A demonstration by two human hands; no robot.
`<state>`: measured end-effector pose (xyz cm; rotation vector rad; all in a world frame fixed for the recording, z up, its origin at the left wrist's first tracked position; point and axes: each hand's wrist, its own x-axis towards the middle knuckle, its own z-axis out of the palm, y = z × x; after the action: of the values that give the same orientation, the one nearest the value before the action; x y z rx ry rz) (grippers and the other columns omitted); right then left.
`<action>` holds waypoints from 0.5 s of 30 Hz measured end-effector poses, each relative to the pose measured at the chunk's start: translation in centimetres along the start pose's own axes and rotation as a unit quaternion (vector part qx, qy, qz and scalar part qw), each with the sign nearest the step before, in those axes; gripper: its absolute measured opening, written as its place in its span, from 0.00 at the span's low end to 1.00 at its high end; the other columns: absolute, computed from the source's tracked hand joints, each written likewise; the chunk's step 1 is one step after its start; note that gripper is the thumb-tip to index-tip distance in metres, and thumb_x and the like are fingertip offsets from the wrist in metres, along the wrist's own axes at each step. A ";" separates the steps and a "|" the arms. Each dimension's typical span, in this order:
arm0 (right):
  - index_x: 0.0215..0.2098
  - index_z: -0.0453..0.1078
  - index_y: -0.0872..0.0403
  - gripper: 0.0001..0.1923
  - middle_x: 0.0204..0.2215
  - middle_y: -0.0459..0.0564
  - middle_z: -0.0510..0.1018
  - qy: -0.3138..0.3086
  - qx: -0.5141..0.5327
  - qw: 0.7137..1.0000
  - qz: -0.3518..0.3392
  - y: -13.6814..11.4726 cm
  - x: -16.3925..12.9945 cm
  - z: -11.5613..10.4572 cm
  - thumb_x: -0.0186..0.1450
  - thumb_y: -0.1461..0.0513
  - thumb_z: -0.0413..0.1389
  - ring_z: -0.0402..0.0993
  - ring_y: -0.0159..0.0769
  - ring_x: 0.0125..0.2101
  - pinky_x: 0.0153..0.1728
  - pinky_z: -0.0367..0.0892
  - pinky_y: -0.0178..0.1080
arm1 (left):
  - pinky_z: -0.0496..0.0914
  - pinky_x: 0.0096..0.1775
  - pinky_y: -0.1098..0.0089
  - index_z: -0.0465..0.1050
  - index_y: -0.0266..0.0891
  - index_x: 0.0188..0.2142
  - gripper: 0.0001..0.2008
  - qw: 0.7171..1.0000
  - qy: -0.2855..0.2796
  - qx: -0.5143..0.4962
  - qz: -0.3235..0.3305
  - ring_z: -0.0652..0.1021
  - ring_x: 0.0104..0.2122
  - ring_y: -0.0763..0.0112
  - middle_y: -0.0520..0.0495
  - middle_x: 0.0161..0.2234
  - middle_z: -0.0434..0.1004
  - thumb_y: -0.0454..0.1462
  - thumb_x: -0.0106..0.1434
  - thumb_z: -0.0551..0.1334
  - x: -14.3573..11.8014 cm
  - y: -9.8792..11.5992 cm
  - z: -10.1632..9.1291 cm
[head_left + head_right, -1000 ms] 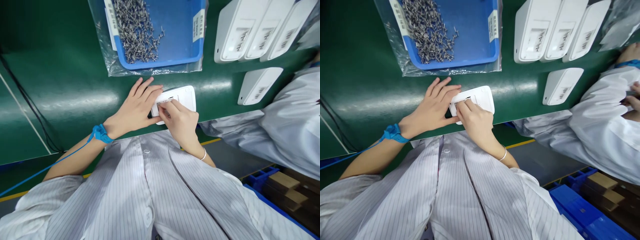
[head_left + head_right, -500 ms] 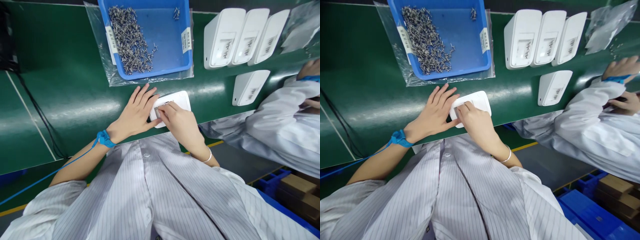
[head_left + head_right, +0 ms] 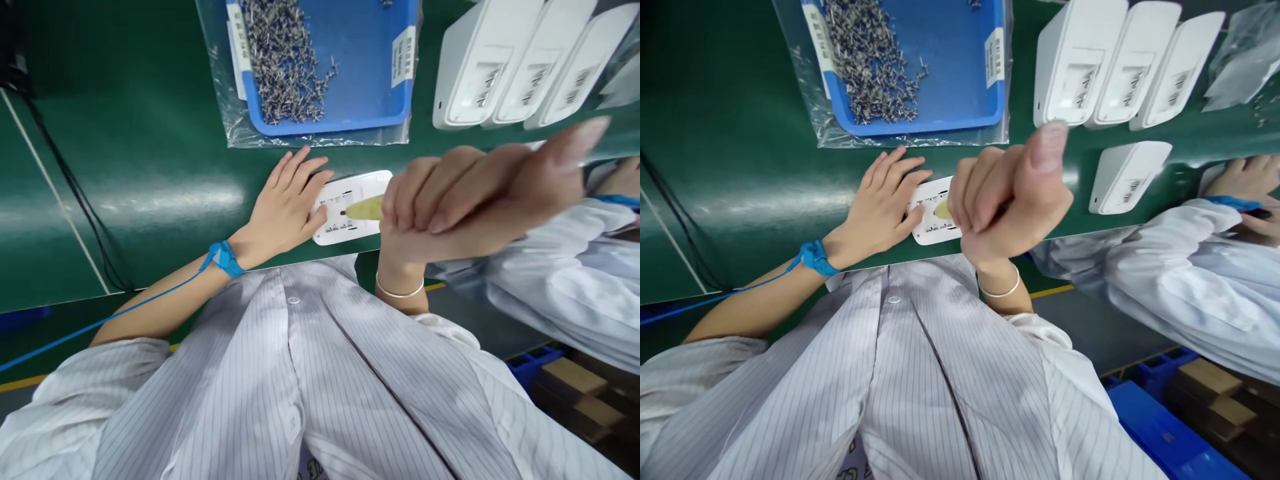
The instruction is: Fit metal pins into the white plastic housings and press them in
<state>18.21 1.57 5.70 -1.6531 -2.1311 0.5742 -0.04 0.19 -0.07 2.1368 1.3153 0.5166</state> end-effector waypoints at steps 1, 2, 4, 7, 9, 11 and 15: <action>0.48 0.75 0.47 0.37 0.14 0.43 0.54 0.027 0.075 0.997 -0.002 -0.1 0.7 0.2 0.74 0.45 0.25 0.61 0.32 0.16 0.21 0.63 0.39 | 0.46 0.70 0.43 0.59 0.46 0.65 0.24 1.000 -0.006 -0.005 -0.003 0.53 0.71 0.51 0.44 0.67 0.59 0.46 0.71 0.51 0.0 0.0 0.0; 0.50 0.73 0.47 0.38 0.15 0.42 0.51 0.060 0.166 0.984 -0.010 -0.1 1.4 0.4 0.73 0.44 0.24 0.58 0.32 0.15 0.20 0.61 0.38 | 0.46 0.70 0.43 0.59 0.45 0.65 0.25 1.000 -0.011 -0.011 -0.006 0.52 0.71 0.51 0.43 0.67 0.59 0.46 0.71 0.51 0.0 0.0 0.0; 0.50 0.71 0.46 0.36 0.15 0.40 0.47 0.124 0.343 0.930 -0.040 -0.3 2.6 0.8 0.73 0.42 0.26 0.52 0.30 0.12 0.18 0.59 0.36 | 0.44 0.70 0.44 0.59 0.42 0.65 0.26 1.000 -0.020 -0.016 -0.014 0.50 0.72 0.52 0.42 0.68 0.58 0.45 0.71 0.50 0.0 0.1 -0.1; 0.37 0.70 0.47 0.24 0.14 0.38 0.44 0.195 0.488 0.846 -0.087 -1.6 3.9 1.6 0.74 0.45 0.38 0.44 0.25 0.10 0.15 0.54 0.32 | 0.43 0.70 0.45 0.60 0.40 0.66 0.26 0.999 -0.028 -0.012 -0.024 0.49 0.72 0.53 0.41 0.68 0.57 0.42 0.71 0.49 0.0 0.3 -0.1; 0.29 0.65 0.49 0.20 0.15 0.37 0.43 0.230 0.526 0.813 -0.100 -2.9 4.3 2.0 0.74 0.50 0.45 0.42 0.23 0.10 0.14 0.50 0.31 | 0.42 0.70 0.46 0.60 0.40 0.66 0.26 0.999 -0.025 -0.011 -0.028 0.49 0.72 0.53 0.41 0.68 0.57 0.41 0.70 0.50 0.0 0.4 0.0; 0.26 0.62 0.51 0.20 0.15 0.36 0.42 0.260 0.535 0.795 -0.116 -3.8 4.5 2.3 0.73 0.51 0.48 0.40 0.20 0.10 0.13 0.48 0.29 | 0.42 0.70 0.46 0.61 0.40 0.66 0.26 0.999 -0.022 -0.008 -0.030 0.49 0.72 0.52 0.41 0.68 0.57 0.40 0.69 0.51 0.1 0.5 0.1; 0.26 0.62 0.53 0.17 0.16 0.35 0.48 0.238 0.572 0.769 -0.157 -3.2 5.2 2.3 0.73 0.56 0.50 0.45 0.16 0.11 0.16 0.52 0.23 | 0.43 0.70 0.46 0.61 0.40 0.65 0.26 0.999 -0.023 0.000 -0.030 0.49 0.72 0.51 0.41 0.68 0.57 0.39 0.68 0.52 0.1 0.6 0.2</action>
<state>13.15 5.70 5.71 -0.6096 -1.1454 0.9385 0.54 0.03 0.12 2.0894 1.3484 0.4401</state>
